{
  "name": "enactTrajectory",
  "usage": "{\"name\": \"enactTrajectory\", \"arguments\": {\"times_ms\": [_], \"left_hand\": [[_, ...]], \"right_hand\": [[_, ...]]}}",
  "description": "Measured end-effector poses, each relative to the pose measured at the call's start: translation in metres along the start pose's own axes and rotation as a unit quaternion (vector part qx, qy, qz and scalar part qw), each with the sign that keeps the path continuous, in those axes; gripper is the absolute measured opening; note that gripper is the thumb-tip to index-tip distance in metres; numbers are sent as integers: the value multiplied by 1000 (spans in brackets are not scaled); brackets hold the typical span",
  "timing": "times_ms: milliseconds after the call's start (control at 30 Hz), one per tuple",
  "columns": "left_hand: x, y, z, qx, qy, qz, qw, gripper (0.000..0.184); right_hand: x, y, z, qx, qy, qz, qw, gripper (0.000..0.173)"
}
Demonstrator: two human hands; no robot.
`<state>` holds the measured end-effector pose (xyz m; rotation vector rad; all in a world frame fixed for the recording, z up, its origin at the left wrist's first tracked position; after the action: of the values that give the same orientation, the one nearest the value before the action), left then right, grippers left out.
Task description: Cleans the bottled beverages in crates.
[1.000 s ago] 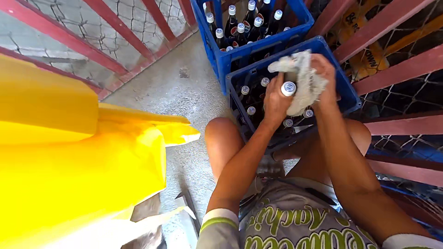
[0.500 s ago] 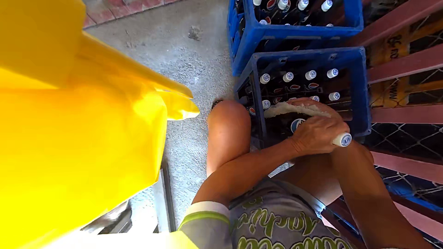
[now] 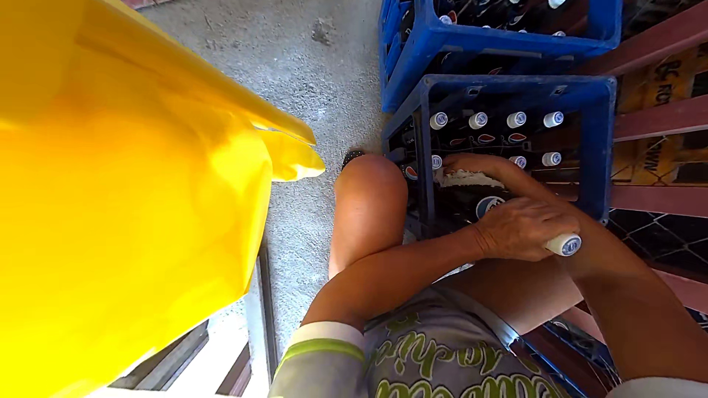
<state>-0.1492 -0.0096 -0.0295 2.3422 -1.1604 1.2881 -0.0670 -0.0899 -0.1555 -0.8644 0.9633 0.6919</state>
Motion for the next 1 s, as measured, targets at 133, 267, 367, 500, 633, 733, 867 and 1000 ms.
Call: {"name": "enactTrajectory", "arguments": {"times_ms": [133, 267, 367, 500, 633, 733, 867, 1000], "left_hand": [[-1, 0, 0, -3, -1, 3, 1000, 13], [-4, 5, -7, -18, 6, 32, 999, 12], [-6, 13, -13, -82, 5, 73, 994, 13], [-7, 19, -15, -23, 46, 77, 996, 11], [-7, 17, -11, -1, 51, 68, 996, 12], [-5, 8, -9, -23, 43, 58, 997, 13], [1, -2, 2, -45, 9, 27, 999, 15], [12, -12, 12, -1, -39, 25, 999, 17]], "right_hand": [[-15, 0, -2, 67, -8, -31, 997, 34], [-84, 2, 3, 123, -70, -33, 989, 35], [-130, 8, 19, 63, -125, -46, 989, 29], [-109, 8, 14, 77, -102, 12, 992, 25], [-38, 11, -17, 194, -58, -9, 979, 23], [-28, 10, -22, 283, -25, -52, 957, 26], [-80, 23, -42, 301, -108, -246, 915, 29], [-128, 63, -52, 538, -28, -431, 724, 31]]}}
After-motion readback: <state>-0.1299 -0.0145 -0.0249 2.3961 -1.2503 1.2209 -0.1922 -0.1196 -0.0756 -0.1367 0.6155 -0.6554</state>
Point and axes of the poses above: each hand's wrist, its own x-axis towards the middle knuckle, its own y-axis out of the palm, z = x × y, the point moved 5 cm from there along x, towards the middle knuckle, and after that the axes turned 9 degrees about y, right-handed, at the moved point
